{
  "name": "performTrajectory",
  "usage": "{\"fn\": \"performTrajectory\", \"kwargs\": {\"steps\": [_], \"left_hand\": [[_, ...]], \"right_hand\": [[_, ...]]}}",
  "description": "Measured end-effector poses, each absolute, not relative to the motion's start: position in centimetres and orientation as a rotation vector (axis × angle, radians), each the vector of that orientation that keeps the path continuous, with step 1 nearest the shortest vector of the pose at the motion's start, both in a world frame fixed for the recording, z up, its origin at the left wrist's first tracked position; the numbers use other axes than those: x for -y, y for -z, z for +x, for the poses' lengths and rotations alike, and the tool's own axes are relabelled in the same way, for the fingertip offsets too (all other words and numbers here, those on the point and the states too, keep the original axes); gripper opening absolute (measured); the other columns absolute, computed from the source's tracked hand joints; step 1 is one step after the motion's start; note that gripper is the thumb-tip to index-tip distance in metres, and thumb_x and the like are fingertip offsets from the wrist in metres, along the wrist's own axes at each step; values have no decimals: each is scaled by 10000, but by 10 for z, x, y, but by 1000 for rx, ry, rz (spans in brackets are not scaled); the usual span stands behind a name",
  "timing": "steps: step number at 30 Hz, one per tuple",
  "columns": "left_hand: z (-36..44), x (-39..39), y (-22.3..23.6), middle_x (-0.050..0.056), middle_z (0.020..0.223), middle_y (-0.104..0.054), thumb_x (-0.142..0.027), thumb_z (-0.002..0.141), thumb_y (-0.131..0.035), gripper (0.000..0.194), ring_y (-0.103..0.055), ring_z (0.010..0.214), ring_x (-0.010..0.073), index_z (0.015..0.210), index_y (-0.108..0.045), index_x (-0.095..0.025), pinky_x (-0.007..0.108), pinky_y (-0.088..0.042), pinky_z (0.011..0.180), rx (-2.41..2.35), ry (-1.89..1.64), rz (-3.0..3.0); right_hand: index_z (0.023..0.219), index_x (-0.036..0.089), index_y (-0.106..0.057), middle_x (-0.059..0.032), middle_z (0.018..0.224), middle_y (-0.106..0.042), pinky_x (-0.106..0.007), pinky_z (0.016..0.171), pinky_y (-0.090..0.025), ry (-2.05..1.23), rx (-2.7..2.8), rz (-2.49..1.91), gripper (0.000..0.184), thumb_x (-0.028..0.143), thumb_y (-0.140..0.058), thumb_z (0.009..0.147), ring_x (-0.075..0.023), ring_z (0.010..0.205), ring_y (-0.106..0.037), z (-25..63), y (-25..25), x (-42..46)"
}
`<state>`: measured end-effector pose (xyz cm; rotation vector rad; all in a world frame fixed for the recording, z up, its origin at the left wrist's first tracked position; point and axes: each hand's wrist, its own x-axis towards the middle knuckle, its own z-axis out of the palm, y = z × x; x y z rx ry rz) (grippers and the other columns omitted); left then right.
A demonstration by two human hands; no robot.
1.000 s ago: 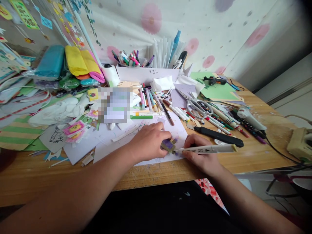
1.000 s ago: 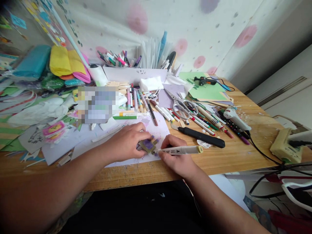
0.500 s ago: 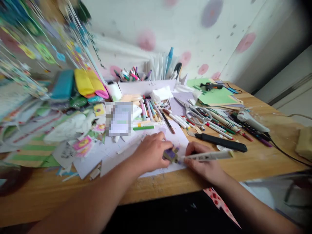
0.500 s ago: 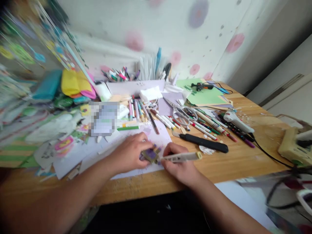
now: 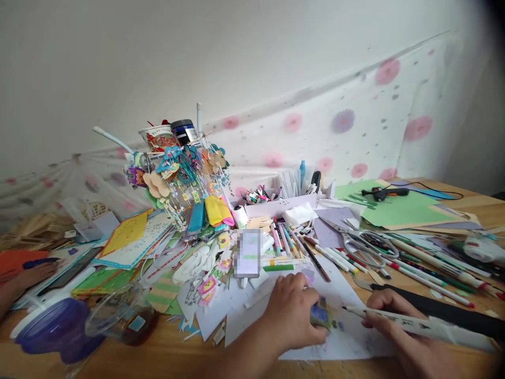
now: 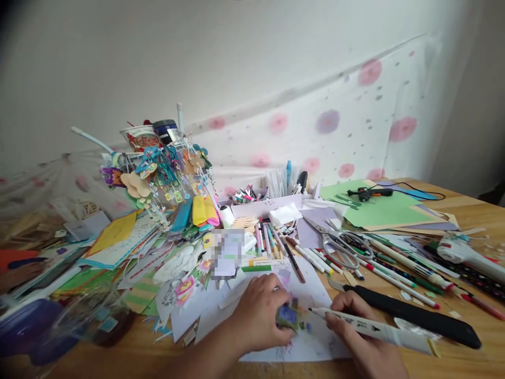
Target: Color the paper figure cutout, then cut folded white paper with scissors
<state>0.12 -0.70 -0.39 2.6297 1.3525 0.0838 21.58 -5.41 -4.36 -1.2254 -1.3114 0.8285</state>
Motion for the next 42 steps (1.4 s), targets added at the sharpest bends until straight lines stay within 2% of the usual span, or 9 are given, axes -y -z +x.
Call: {"fn": "performTrajectory", "kwargs": {"steps": [4,8,12,17,23,30,42], "left_hand": [[-2,9,-7,71,1041,-531,-527,616,-674,416,-510,985,280,921,-630,-247,434,-423,867,-1338,-63,2726],[-7,9,-18,50,1007,-533,-422,645,-694,405,-521,980,261,1030,-649,-305,397,-413,845,-1193,-2,2768],[-7,6,-22,39,1018,-531,-297,683,-689,425,-513,1023,258,1101,-643,-353,393,-366,861,-1096,7,2765],[1,-7,-22,44,990,-516,-253,697,-658,419,-498,1033,265,1104,-647,-349,390,-338,831,-999,111,2724],[4,-19,-18,42,1043,-508,-250,689,-646,401,-484,1055,252,1080,-651,-342,360,-328,815,-931,149,2681],[1,-22,-8,33,1025,-517,-235,693,-622,433,-484,1056,241,1108,-637,-356,370,-312,849,-909,62,2623],[0,-24,-5,36,1003,-516,-261,682,-626,390,-492,1035,254,1062,-655,-346,376,-303,817,-906,25,2611]], "right_hand": [[605,243,-552,0,520,-517,-255,422,-383,-816,1332,-1197,307,494,-597,774,-168,467,-474,213,44,57],[670,235,-545,5,523,-565,-247,412,-355,-975,1231,-1155,257,455,-619,780,-154,439,-477,210,49,54],[679,218,-509,37,610,-528,-236,488,-401,-1071,1170,-991,202,297,-694,700,-132,526,-517,210,49,52],[667,198,-540,41,631,-525,-224,505,-358,-1161,1311,-996,140,164,-663,611,-111,558,-461,209,40,52],[612,198,-516,36,567,-518,-234,480,-328,-1112,1534,-1117,81,205,-596,602,-108,516,-423,196,21,56],[662,196,-513,26,592,-528,-238,500,-346,-994,1784,-1156,61,204,-573,659,-115,535,-444,192,26,57],[692,184,-547,7,627,-557,-244,516,-367,-950,1836,-1181,78,243,-595,710,-124,559,-479,195,28,58]]}}
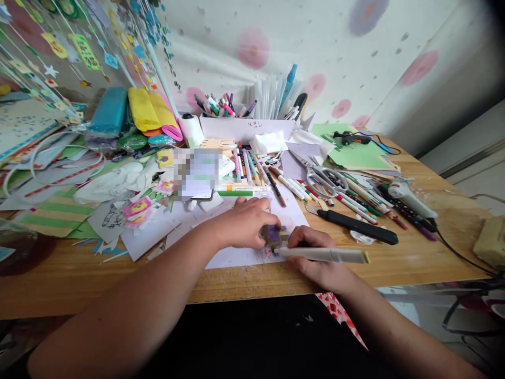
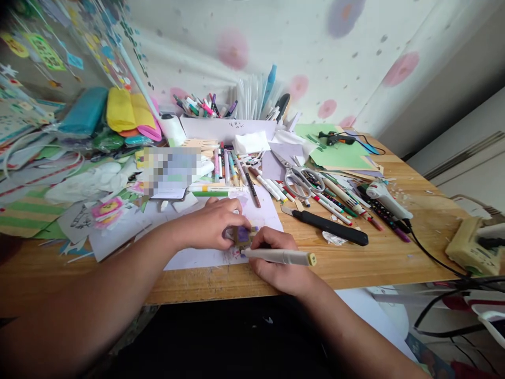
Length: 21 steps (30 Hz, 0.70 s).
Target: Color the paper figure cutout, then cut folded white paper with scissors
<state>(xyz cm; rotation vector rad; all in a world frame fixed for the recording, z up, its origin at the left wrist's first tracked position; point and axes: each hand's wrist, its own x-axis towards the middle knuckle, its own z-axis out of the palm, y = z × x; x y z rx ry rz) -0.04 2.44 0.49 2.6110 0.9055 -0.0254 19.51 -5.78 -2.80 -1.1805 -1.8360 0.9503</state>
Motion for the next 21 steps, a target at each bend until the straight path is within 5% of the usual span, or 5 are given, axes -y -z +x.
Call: {"fn": "performTrajectory", "kwargs": {"steps": [21], "left_hand": [[-1,-24,-4,41,1039,-514,-278,685,-614,384,-490,1028,252,1061,-651,-345,374,-293,809,-897,25,2601]], "right_hand": [[690,197,-556,7,628,-579,-245,518,-397,-893,1839,-1199,80,253,-600,727,-129,568,-505,196,27,59]]}}
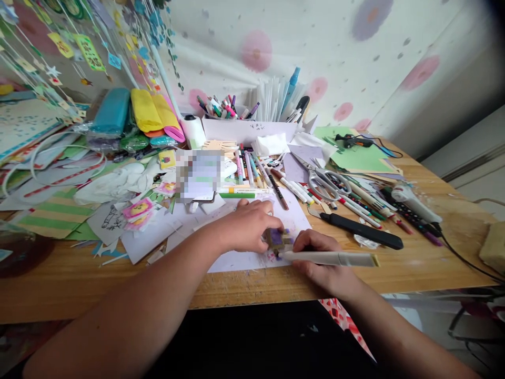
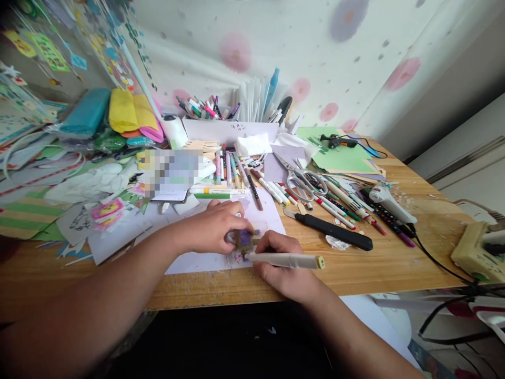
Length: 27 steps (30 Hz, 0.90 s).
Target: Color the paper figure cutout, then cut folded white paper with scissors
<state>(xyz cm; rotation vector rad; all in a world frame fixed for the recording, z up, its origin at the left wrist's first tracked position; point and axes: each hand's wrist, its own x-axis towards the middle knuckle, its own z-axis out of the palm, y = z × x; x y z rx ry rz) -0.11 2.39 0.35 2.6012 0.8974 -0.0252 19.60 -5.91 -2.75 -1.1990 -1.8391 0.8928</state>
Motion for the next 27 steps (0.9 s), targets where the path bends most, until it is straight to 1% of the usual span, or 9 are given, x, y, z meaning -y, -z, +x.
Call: {"fn": "performTrajectory", "kwargs": {"steps": [6,14,21,27], "left_hand": [[-1,-23,-4,39,985,-518,-262,687,-610,378,-491,1017,256,1054,-655,-342,363,-293,794,-900,30,2607],[0,-23,-4,39,987,-512,-269,694,-613,351,-491,1008,252,1035,-657,-337,374,-290,808,-900,32,2594],[0,-23,-4,41,1023,-513,-276,695,-626,360,-486,1025,250,1049,-650,-336,373,-287,823,-905,43,2593],[-1,-24,-3,34,970,-511,-273,693,-625,346,-489,998,242,1033,-651,-334,354,-289,795,-893,34,2606]], "right_hand": [[672,201,-559,9,614,-591,-241,498,-397,-861,1827,-1209,73,242,-608,708,-128,545,-514,196,25,59],[666,196,-566,10,610,-586,-235,499,-402,-849,1821,-1220,85,249,-612,714,-126,545,-519,195,23,60],[658,197,-564,15,598,-578,-237,483,-379,-881,1796,-1221,99,262,-619,708,-124,532,-502,195,24,59],[664,201,-563,11,607,-581,-242,483,-376,-887,1773,-1229,95,262,-627,698,-126,536,-497,196,25,59]]}}
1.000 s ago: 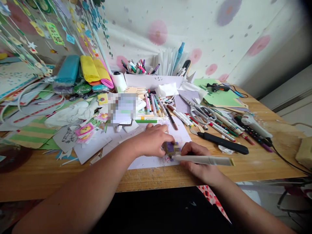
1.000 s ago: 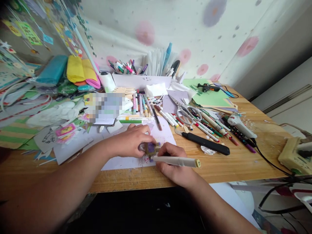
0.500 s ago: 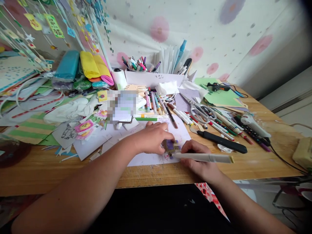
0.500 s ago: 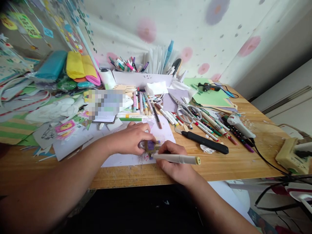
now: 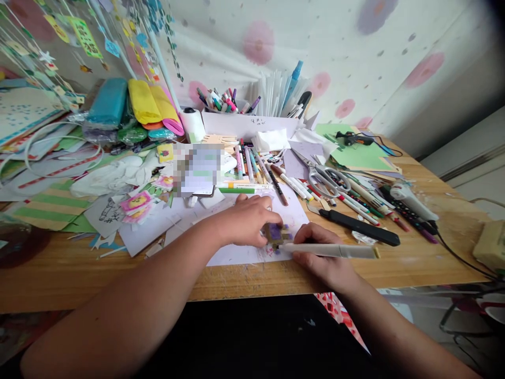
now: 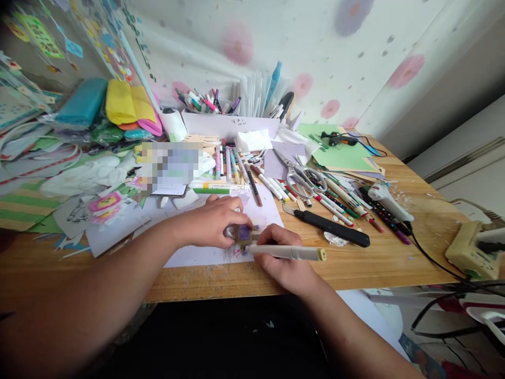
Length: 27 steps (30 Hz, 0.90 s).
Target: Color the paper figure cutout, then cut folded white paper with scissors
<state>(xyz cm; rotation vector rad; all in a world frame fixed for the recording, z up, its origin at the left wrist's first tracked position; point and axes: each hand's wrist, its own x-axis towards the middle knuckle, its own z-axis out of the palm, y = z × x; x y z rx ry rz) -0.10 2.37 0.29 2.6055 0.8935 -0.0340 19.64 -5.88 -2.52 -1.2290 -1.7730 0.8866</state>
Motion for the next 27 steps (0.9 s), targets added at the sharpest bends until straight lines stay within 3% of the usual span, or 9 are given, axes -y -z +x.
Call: {"fn": "performTrajectory", "kwargs": {"steps": [27], "left_hand": [[0,-23,-5,28,985,-515,-252,684,-611,360,-474,1000,243,1031,-649,-340,357,-295,819,-911,46,2582]], "right_hand": [[659,208,-538,13,602,-564,-251,493,-386,-854,1781,-1245,120,279,-619,713,-132,544,-492,196,25,59]]}}
